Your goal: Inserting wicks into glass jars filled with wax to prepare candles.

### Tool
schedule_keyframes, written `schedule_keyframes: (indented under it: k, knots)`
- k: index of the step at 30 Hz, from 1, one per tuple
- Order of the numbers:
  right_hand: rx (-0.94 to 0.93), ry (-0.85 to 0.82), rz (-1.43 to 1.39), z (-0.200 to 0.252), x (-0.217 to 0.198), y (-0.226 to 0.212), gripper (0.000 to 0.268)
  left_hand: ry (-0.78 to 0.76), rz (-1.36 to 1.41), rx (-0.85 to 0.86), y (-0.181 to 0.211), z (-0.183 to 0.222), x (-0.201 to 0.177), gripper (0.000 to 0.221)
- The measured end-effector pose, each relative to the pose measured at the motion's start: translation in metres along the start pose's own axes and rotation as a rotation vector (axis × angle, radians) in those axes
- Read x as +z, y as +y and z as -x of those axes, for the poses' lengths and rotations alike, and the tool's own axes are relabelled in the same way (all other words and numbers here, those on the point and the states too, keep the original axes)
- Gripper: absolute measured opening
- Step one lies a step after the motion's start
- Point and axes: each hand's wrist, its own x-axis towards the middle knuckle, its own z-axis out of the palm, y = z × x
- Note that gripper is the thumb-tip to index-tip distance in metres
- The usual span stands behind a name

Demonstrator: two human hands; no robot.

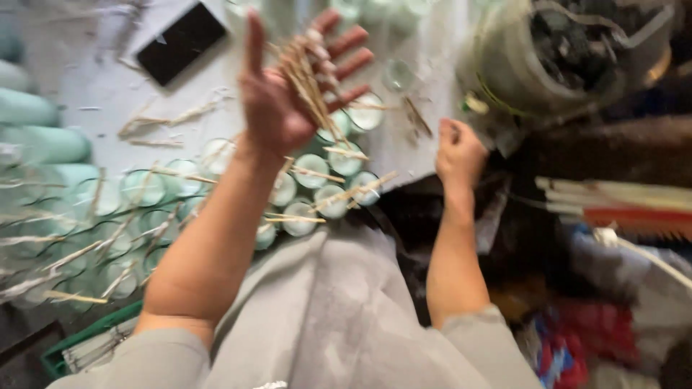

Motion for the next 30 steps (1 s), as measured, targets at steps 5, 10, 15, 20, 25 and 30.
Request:
schedule_keyframes:
  k: [5,10,15,20,25,30]
  knots:
    - [-0.257,-0.109,-0.547,0.035,-0.101,-0.179,0.009,-0.052,-0.022,0.021,-0.019,0.007,-0.001,0.104]
    - [-0.408,-0.28,-0.699,0.049,-0.101,-0.238,0.019,-0.127,-0.009,0.084,-0.027,0.004,-0.007,0.095]
    - [-0.271,-0.228,-0.779,0.05,-0.093,-0.243,0.014,-0.027,0.143,0.281,-0.021,-0.004,-0.025,0.061]
    - [-0.415,-0.14,-0.656,0.046,-0.085,-0.244,0.015,0.123,0.12,0.383,-0.025,-0.016,-0.042,0.032]
    - [-0.341,-0.184,-0.746,0.033,-0.086,-0.223,0.014,0.251,0.101,0.524,0.013,-0.013,-0.055,0.031]
    - [-0.215,-0.239,-1.015,0.0,-0.077,-0.205,0.009,0.143,-0.915,0.839,0.009,-0.017,-0.039,0.009]
